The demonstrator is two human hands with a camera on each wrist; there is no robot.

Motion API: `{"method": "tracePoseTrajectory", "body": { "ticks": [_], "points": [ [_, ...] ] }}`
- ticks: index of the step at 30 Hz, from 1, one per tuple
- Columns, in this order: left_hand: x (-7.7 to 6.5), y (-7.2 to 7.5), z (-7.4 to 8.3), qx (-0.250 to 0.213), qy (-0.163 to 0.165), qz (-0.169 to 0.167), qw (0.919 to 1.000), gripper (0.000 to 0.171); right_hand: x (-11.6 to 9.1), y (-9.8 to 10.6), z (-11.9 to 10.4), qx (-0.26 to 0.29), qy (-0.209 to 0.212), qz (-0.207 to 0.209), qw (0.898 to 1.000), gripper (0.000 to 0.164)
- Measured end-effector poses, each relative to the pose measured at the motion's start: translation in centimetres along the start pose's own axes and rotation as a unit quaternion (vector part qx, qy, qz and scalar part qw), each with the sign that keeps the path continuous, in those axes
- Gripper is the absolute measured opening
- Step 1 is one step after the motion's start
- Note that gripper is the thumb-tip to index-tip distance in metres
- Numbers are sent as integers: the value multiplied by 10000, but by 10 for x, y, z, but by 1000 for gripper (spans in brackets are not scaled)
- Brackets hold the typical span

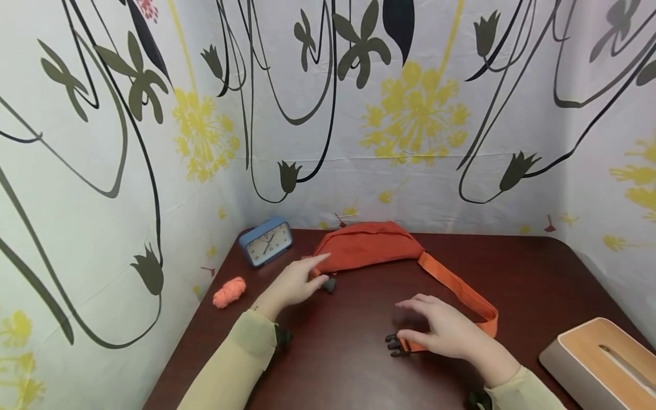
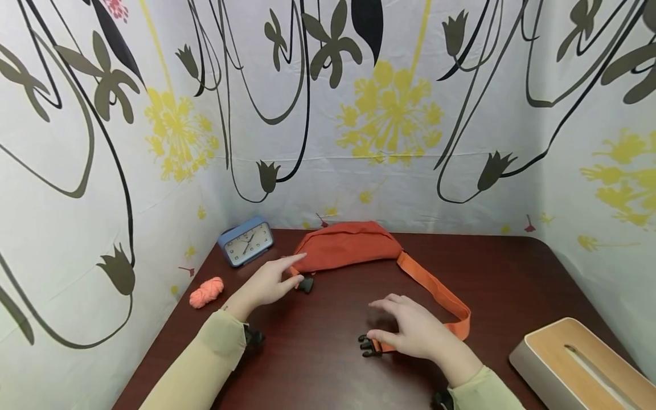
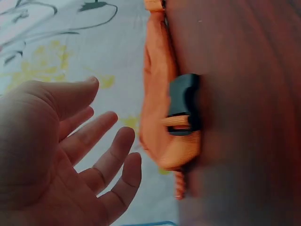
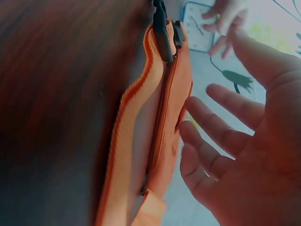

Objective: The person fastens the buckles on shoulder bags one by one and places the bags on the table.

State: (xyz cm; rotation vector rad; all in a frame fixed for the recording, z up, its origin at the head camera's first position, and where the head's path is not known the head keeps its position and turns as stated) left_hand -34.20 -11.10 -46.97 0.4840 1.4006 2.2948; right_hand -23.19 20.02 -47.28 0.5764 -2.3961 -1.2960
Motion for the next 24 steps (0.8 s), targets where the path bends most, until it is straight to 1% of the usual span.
{"method": "tracePoseTrajectory", "body": {
  "ticks": [4,6,9,14,16,22,24],
  "points": [
    [1,-11,-15,-195,227,-10,9996,58,1,-9,8,680,-2,-162,9976,57],
    [2,-15,-21,-207,276,45,9994,56,1,-14,12,1008,-79,-318,9944,57],
    [1,-20,-27,-184,298,87,9993,54,0,-21,17,1293,-202,-559,9898,55],
    [0,-31,-35,-156,290,-27,9995,52,-3,-28,21,1376,-353,-846,9862,50],
    [0,-33,-37,-162,263,-4,9995,50,-3,-31,23,1397,-378,-896,9854,47],
    [2,-35,-40,-221,157,116,9996,48,-2,-36,27,1340,-446,-859,9862,41],
    [4,-36,-40,-165,135,124,9997,48,-2,-37,28,1300,-476,-841,9868,39]
  ]
}}
Point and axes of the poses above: each hand's wrist, its own x-axis towards the middle knuckle, its own y-axis out of the back of the hand, z = x × y, the point moved 7 cm from there along x, towards the middle knuckle, and after that the axes turned 5 degrees about x, right-handed, at the moved point
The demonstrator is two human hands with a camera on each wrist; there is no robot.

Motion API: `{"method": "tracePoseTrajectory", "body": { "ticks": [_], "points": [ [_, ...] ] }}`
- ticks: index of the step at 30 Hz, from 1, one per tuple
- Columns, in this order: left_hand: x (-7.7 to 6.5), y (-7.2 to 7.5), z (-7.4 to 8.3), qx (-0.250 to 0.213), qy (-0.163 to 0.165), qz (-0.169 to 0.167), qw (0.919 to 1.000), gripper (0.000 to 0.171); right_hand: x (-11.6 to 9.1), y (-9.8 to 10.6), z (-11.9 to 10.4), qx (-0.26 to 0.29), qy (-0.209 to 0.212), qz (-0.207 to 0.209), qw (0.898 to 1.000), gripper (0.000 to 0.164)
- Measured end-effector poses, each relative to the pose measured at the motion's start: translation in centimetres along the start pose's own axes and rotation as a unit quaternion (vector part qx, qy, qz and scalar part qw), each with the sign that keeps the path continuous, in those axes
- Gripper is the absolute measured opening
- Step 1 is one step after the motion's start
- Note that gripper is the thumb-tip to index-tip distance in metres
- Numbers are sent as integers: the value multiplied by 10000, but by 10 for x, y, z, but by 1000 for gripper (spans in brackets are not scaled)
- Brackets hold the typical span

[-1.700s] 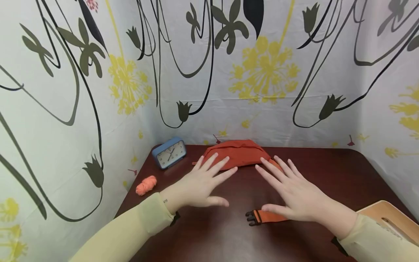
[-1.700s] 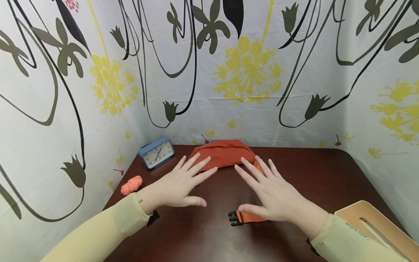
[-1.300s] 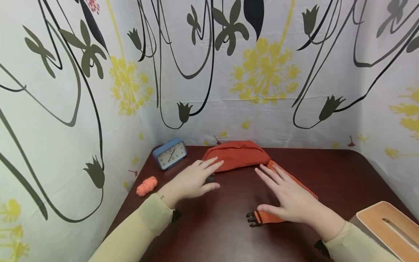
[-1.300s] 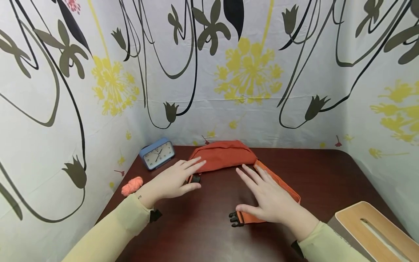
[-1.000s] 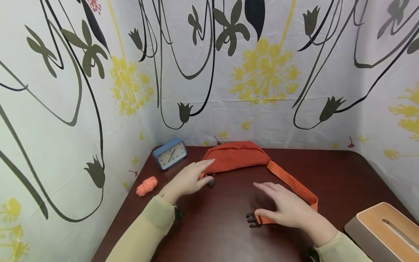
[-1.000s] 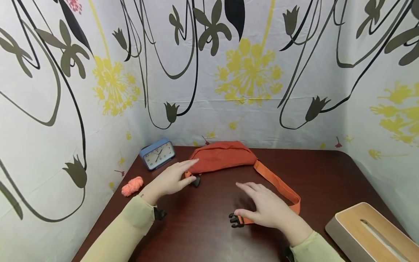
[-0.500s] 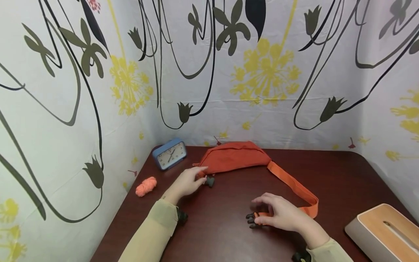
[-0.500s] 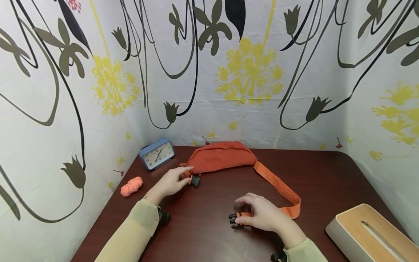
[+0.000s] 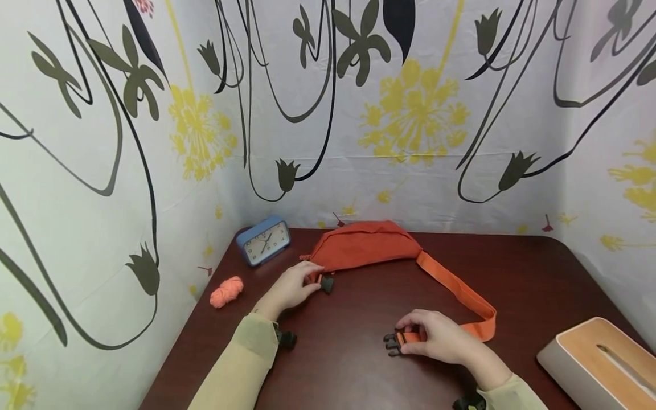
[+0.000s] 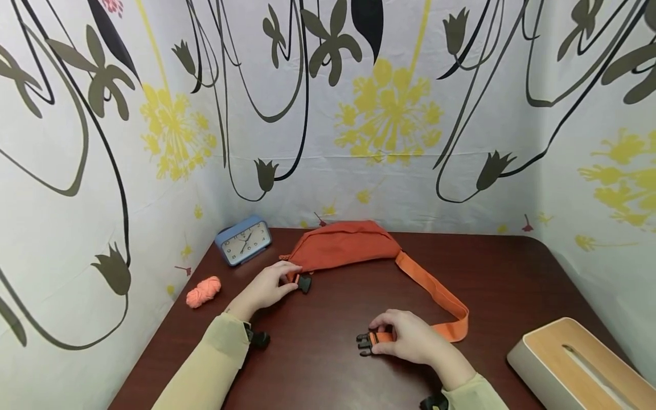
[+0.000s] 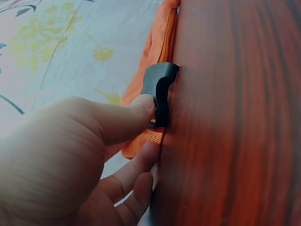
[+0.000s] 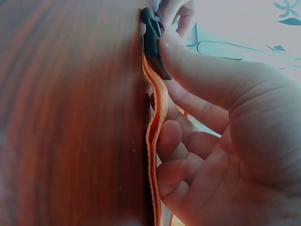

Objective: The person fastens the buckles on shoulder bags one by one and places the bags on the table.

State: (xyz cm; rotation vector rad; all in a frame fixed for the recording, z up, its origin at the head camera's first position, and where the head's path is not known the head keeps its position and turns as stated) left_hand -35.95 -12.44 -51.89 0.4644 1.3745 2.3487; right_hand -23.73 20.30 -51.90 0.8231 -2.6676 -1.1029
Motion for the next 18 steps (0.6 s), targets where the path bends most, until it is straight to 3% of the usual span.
{"method": "tracePoseTrajectory", "body": {
  "ticks": [9,18],
  "points": [
    [3,-5,-1,205,-30,-115,9997,43,1,-3,2,144,-140,-84,9998,32],
    [2,-5,-9,-201,46,199,9996,29,3,-4,5,700,-170,23,9974,24]
  ]
}}
Point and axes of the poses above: each hand's wrist, its own x-axis towards the middle knuckle, its own y-axis out of the back of the hand, z = x × y, the point moved 7 cm from there along x, towards the middle knuckle, and after that the axes turned 5 degrees about x, right-handed, at the moved point
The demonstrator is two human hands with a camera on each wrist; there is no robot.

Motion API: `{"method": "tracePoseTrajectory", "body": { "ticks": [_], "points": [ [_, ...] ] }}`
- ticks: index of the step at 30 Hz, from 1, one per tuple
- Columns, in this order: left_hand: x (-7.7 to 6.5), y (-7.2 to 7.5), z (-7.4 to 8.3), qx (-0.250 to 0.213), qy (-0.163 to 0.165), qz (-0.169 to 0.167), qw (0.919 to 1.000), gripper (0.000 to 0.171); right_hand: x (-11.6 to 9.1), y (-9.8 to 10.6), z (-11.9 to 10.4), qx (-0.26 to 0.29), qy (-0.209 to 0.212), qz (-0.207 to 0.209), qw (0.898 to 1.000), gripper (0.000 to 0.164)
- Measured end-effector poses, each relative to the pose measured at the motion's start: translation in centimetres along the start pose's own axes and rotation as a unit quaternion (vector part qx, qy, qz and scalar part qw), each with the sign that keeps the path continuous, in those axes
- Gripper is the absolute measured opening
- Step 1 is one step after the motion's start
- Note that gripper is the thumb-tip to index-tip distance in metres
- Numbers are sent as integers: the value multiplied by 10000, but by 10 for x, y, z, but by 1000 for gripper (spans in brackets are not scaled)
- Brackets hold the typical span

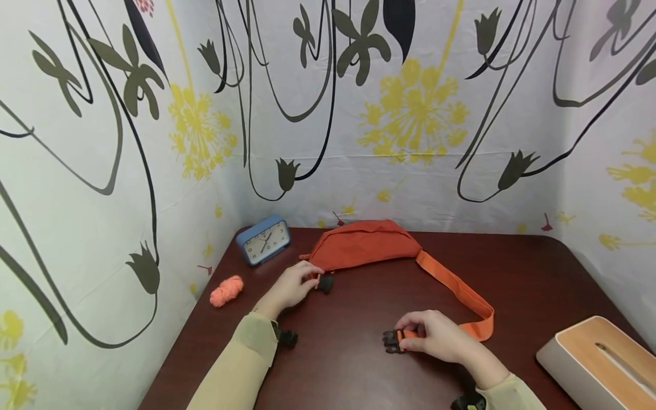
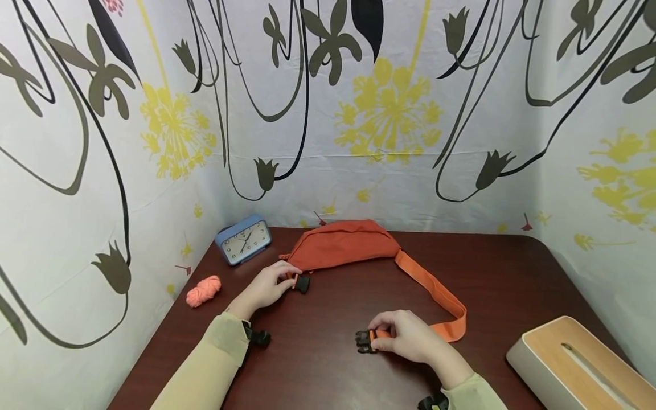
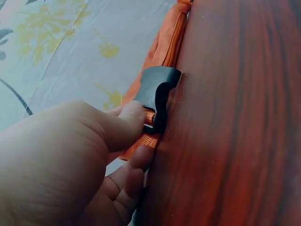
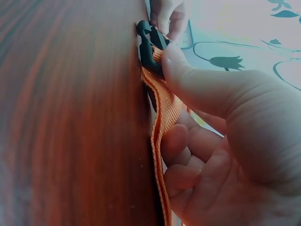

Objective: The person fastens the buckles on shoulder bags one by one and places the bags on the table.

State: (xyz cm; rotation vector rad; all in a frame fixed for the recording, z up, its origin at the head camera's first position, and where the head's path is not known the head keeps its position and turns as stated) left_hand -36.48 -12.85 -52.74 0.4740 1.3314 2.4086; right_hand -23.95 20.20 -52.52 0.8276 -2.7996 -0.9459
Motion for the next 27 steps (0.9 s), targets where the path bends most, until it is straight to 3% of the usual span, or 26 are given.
{"method": "tracePoseTrajectory", "body": {
  "ticks": [6,16,27],
  "points": [
    [2,1,-3,-174,133,127,9997,26,2,0,3,414,-6,139,9990,17],
    [1,-1,-5,-364,463,99,9982,28,6,-1,2,189,-105,334,9992,20],
    [0,-2,-7,-421,462,179,9979,26,10,0,6,148,-393,596,9973,18]
  ]
}}
Point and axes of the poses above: each hand's wrist, its own x-axis towards the middle knuckle, its own y-axis out of the back of the hand, z = x × y, the point moved 7 cm from there along x, towards the middle knuckle, and after that the axes turned 5 degrees about x, right-handed, at the moved point
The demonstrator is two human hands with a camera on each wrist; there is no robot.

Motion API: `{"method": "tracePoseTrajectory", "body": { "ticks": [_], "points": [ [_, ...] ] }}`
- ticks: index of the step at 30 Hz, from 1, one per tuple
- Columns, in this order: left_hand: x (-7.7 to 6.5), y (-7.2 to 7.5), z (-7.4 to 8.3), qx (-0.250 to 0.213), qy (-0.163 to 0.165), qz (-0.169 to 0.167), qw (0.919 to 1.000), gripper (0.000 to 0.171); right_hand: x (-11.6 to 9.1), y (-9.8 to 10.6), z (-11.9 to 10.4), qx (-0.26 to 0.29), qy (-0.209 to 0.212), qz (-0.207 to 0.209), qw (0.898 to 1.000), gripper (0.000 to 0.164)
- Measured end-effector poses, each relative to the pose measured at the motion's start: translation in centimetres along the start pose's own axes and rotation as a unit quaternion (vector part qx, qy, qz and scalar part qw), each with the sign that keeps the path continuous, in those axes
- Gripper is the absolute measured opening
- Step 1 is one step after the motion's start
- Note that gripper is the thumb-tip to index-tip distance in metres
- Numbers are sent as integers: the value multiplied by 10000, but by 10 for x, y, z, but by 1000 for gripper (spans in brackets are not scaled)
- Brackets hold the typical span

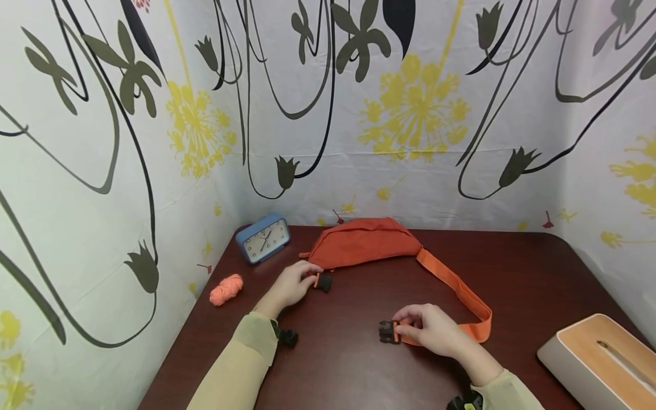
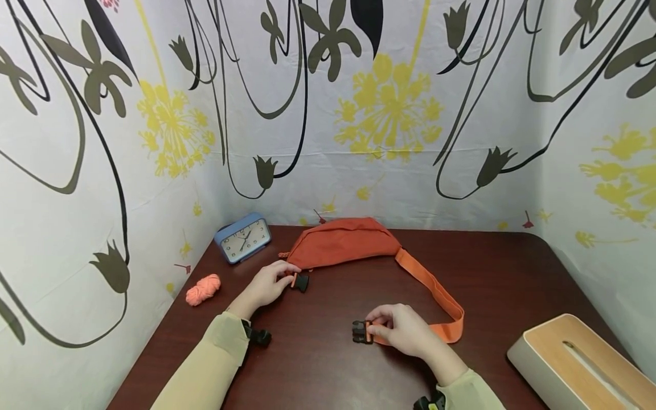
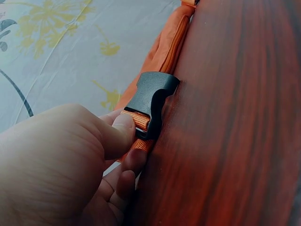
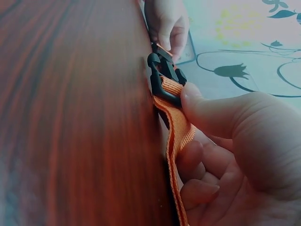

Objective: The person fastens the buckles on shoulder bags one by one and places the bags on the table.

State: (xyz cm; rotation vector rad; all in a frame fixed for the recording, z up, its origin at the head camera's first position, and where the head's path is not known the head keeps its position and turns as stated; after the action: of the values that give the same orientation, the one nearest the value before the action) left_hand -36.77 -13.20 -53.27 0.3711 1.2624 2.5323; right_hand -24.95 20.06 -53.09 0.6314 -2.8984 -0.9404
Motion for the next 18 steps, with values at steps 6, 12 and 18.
{"method": "tracePoseTrajectory", "body": {
  "ticks": [6,12,18],
  "points": [
    [1,2,4,64,-199,-4,9998,26,2,2,-4,35,60,113,9999,16],
    [1,2,2,-59,-110,-18,9999,26,10,-1,-12,147,108,178,9997,16],
    [0,-3,-2,-64,-25,-78,9999,26,17,-7,-16,194,176,177,9995,16]
  ]
}}
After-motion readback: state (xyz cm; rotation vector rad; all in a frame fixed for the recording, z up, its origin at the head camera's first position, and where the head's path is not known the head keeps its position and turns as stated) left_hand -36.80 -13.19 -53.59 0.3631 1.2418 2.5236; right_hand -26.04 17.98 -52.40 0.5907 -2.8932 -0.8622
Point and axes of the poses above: each hand's wrist, its own x-axis towards the middle knuckle, its own y-axis out of the back of the hand, z = x × y, the point moved 7 cm from there along x, towards the middle knuckle, and after that the axes turned 5 degrees about x, right-handed, at the moved point
